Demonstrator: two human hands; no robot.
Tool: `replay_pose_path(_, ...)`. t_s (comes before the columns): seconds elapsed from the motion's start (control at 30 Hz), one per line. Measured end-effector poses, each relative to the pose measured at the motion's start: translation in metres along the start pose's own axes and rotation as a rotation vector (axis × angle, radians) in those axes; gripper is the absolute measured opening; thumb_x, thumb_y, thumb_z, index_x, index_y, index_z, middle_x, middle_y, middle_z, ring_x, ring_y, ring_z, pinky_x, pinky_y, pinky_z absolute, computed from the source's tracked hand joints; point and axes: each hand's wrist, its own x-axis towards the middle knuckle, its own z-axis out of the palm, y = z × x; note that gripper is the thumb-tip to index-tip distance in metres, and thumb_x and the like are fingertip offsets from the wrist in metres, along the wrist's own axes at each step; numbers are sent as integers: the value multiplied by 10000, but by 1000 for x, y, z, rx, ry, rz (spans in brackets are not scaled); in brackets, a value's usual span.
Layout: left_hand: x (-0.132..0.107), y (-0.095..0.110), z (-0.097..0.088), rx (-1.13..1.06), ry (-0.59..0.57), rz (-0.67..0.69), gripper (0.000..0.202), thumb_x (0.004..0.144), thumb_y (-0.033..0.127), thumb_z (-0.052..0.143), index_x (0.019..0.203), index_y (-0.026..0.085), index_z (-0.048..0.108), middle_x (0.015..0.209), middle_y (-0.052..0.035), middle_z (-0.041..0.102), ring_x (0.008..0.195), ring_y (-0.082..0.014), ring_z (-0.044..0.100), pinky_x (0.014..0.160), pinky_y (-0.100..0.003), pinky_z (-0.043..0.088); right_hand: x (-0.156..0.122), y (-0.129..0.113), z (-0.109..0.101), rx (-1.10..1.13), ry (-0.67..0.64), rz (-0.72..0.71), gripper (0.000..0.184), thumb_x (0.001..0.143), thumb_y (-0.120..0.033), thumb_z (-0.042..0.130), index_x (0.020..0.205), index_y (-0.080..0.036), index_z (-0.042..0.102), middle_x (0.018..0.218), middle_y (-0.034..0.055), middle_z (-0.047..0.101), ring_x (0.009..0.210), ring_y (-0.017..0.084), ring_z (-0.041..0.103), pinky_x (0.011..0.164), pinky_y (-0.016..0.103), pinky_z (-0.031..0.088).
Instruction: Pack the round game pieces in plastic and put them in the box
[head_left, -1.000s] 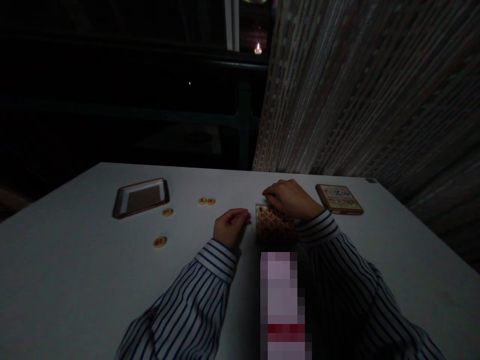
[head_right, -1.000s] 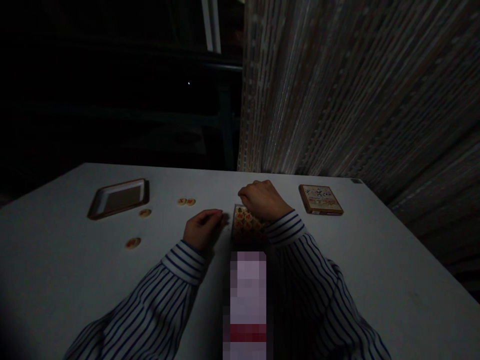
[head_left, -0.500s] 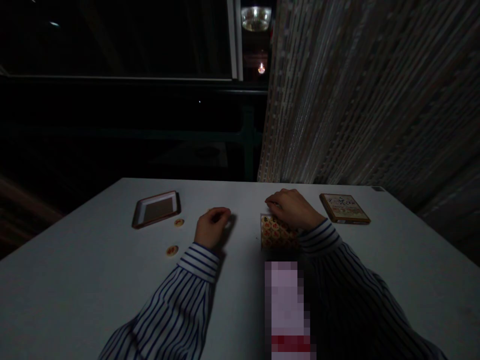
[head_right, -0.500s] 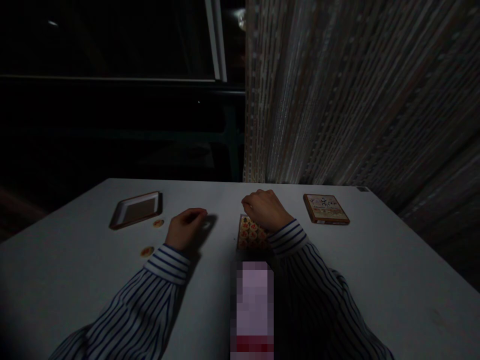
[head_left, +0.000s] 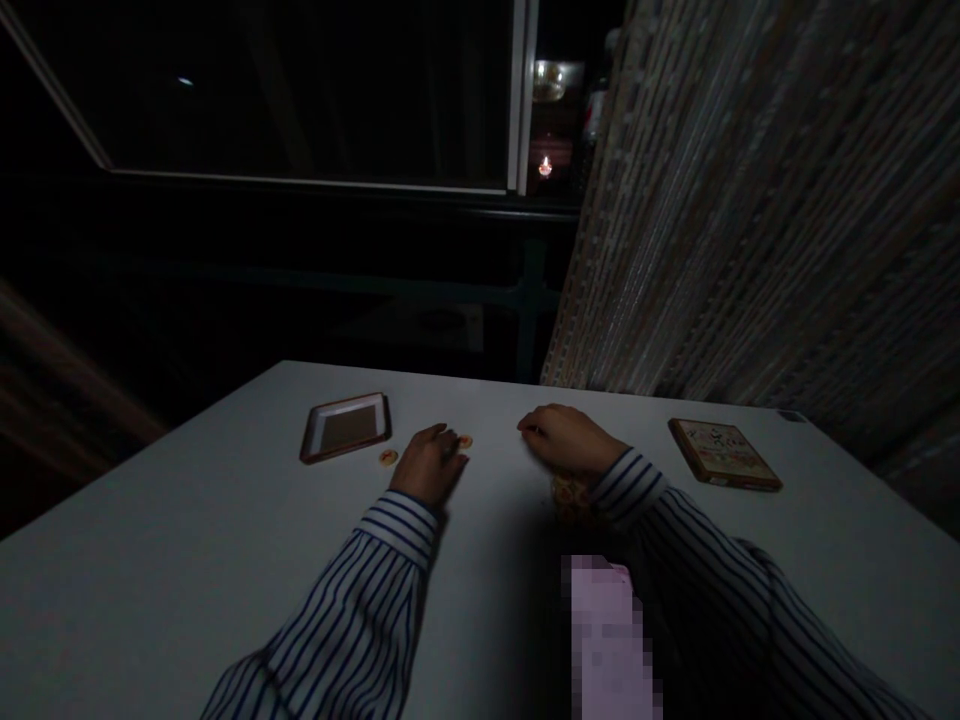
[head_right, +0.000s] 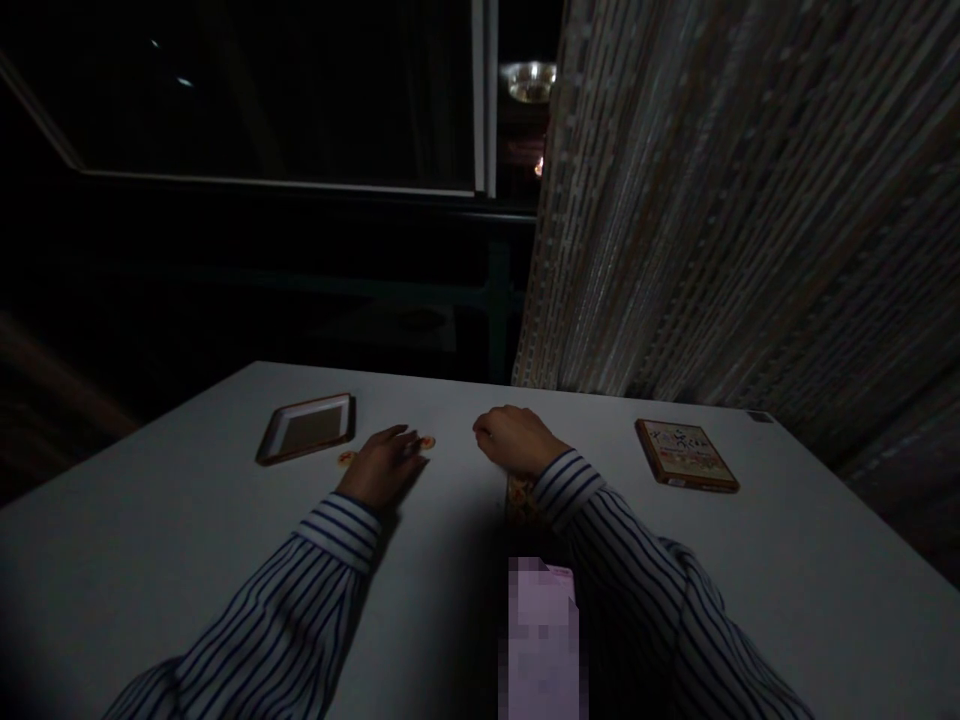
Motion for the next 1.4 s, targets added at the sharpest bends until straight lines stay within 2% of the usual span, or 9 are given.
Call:
replay_pose_path(0.13, 8, -1, 3, 22, -56, 22, 392, 708, 281, 565, 1061, 114, 601, 1234, -169, 512, 1172, -289, 437, 991, -387, 339, 25, -7, 13, 47, -60, -26, 338, 819, -226, 383, 1058, -178, 616, 1082, 76, 631, 1011, 197, 559, 845, 276, 394)
replay_pose_path(0.27, 15, -5, 5, -19, -60, 33, 349, 682, 253, 592, 1013, 144, 619, 1225, -152, 523, 1171, -292, 439, 985, -405, 341, 43, -14, 27, 84, -104, -3, 345, 820, -215, 383, 1081, -189, 607, 1119, 77, 613, 1042, 198, 543, 862, 280, 385)
replay_pose_path(0.6, 26, -7, 8, 2, -115, 66, 306, 715, 276, 563, 980, 147, 646, 1216, -151, 528, 1178, -286, 430, 988, -398, 329, 65, -22, 47, 66, -164, -28, 335, 769, -126, 391, 1002, -173, 626, 1061, 105, 628, 1006, 196, 557, 815, 275, 389)
replay_pose_path(0.73, 27, -9, 10, -12, -96, 71, 282, 716, 271, 549, 961, 177, 654, 1196, -122, 547, 1166, -277, 442, 988, -405, 331, 69, -25, 50, 53, -177, -28, 327, 761, -120, 399, 998, -168, 620, 1073, 118, 613, 1012, 197, 549, 813, 278, 383)
replay_pose_path(0.93, 28, -11, 14, -38, -99, 82, 278, 723, 277, 534, 939, 165, 669, 1191, -129, 552, 1170, -288, 436, 993, -402, 332, 72, -29, 49, 33, -200, -13, 297, 768, -130, 397, 957, -164, 624, 1060, 129, 608, 998, 206, 550, 804, 295, 387)
replay_pose_path(1.4, 29, -9, 11, -34, -62, 126, 287, 764, 294, 487, 951, 151, 650, 1161, -143, 567, 1160, -261, 452, 986, -382, 341, 69, -27, 45, 65, -184, -43, 367, 763, -149, 379, 1046, -200, 607, 1102, 126, 580, 1020, 229, 539, 810, 321, 400)
